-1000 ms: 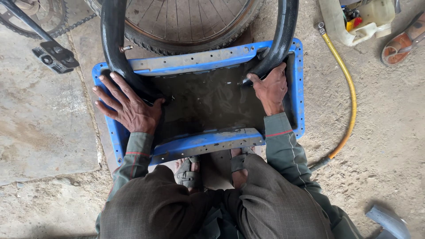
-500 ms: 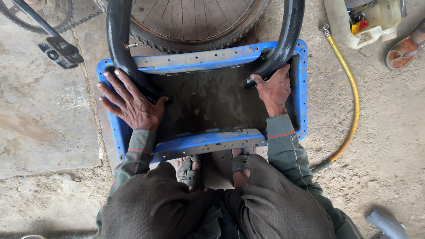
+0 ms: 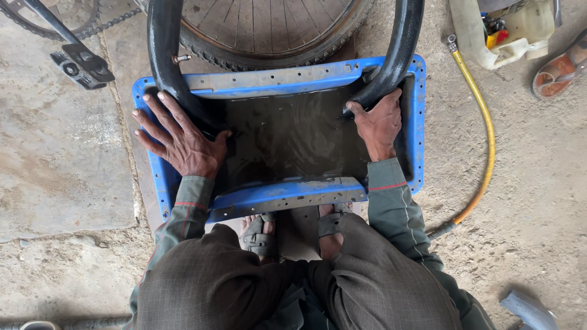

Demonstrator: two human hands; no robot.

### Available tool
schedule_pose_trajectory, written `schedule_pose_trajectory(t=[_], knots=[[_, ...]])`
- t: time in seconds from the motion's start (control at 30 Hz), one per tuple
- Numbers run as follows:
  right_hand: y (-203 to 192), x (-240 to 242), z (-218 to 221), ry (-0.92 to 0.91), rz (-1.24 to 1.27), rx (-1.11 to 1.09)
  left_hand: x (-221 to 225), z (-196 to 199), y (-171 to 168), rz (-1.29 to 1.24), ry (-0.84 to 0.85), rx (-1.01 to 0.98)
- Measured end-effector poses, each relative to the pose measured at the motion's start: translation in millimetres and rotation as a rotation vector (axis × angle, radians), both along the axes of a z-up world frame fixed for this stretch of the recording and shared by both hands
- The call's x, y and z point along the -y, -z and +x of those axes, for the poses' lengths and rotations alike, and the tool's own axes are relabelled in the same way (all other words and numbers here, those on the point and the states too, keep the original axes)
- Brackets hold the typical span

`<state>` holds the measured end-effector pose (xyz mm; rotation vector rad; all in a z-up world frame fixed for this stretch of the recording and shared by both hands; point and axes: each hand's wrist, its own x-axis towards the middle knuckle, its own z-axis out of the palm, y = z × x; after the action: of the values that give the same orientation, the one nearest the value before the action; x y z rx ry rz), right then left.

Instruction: Checking a bicycle inner tube for leaks in a water tub and repairing it.

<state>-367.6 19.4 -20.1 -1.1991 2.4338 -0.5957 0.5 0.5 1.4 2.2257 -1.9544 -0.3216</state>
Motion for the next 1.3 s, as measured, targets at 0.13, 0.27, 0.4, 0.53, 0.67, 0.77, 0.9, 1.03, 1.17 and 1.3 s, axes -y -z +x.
schedule_pose_trajectory(t=[0.13, 0.27, 0.4, 0.53, 0.67, 0.77, 0.9, 1.03, 1.17, 1.3], knots=[[-1, 0, 1, 0.005, -0.015, 0.000, 1, -2, -3, 0.012, -0.003, 0.001], [0, -2, 0, 0.006, -0.027, 0.024, 0, -1, -1, 0.004, 0.002, 0.001], [3, -4, -1, -0.016, -0.085, 0.056, 1, -1, -3, 0.005, 0.002, 0.027], [3, -10, -4, -0.021, -0.127, 0.089, -2, 2, -3, 0.004, 0.026, 0.019], [-7, -20, -5, -0.080, -0.232, 0.210, -5, 10, -13, -0.020, 0.070, 0.033], [-12, -28, -4, -0.028, -0.148, 0.261, -4, 15, -35, 0.026, 0.079, 0.012], [-10, -39, -1, -0.106, -0.252, 0.128, 6, 22, -69, 0.117, 0.127, -0.091], [-14, -51, 4, -0.197, -0.547, 0.068, 41, 52, -69, -0.075, 0.290, -0.274], [-41, -44, 1, -0.208, -0.633, 0.226, 131, 72, -18, -0.072, 0.186, -0.460], [-82, -25, 0, -0.146, -0.434, 0.282, 221, 44, -4, -0.035, 0.154, -0.281]])
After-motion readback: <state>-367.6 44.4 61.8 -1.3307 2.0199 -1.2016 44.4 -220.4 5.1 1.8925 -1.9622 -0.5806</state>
